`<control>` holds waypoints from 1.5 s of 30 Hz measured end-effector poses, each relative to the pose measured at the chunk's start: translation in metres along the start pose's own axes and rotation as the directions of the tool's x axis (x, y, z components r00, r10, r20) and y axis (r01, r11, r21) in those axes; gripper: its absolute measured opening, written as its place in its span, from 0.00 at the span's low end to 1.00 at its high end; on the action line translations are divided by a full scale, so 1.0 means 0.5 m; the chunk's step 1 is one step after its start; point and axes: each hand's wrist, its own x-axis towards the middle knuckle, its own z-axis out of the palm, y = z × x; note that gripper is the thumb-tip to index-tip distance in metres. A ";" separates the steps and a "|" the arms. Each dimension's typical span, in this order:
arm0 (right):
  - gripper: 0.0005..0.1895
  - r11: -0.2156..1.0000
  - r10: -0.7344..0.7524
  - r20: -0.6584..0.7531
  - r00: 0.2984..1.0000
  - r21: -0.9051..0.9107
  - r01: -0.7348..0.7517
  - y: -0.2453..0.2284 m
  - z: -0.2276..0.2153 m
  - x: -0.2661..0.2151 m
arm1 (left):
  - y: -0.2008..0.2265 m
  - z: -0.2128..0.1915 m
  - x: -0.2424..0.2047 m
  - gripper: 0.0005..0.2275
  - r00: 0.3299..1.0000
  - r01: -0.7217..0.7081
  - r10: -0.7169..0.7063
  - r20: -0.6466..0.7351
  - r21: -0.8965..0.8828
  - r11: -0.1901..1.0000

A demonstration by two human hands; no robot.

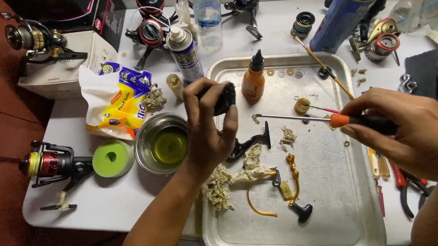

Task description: The person disassembles a fishing reel handle, cleans the internal components with a cloth, and applies lubricant using a brush. They then reassemble the handle and use a screwdriver to tighten the screws.

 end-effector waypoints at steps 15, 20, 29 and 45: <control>0.09 0.964 -0.263 -0.082 0.961 -0.053 0.259 -0.012 0.257 -0.075 | 0.006 0.025 -0.023 0.14 0.993 0.114 -0.107 0.038 -0.311 0.943; 0.08 0.956 -0.290 -0.111 0.950 -0.085 0.282 -0.035 0.253 -0.068 | 0.013 0.034 -0.023 0.14 0.991 0.132 -0.114 0.072 -0.341 0.931; 0.11 0.995 -0.037 -0.246 0.968 0.077 0.057 0.067 0.139 -0.115 | 0.033 0.036 -0.024 0.14 0.986 0.155 -0.124 0.115 -0.313 0.937; 0.18 0.684 0.719 0.200 0.666 -0.376 -0.625 0.107 0.110 -0.143 | 0.035 0.048 -0.032 0.13 0.974 0.213 -0.169 0.154 -0.346 0.914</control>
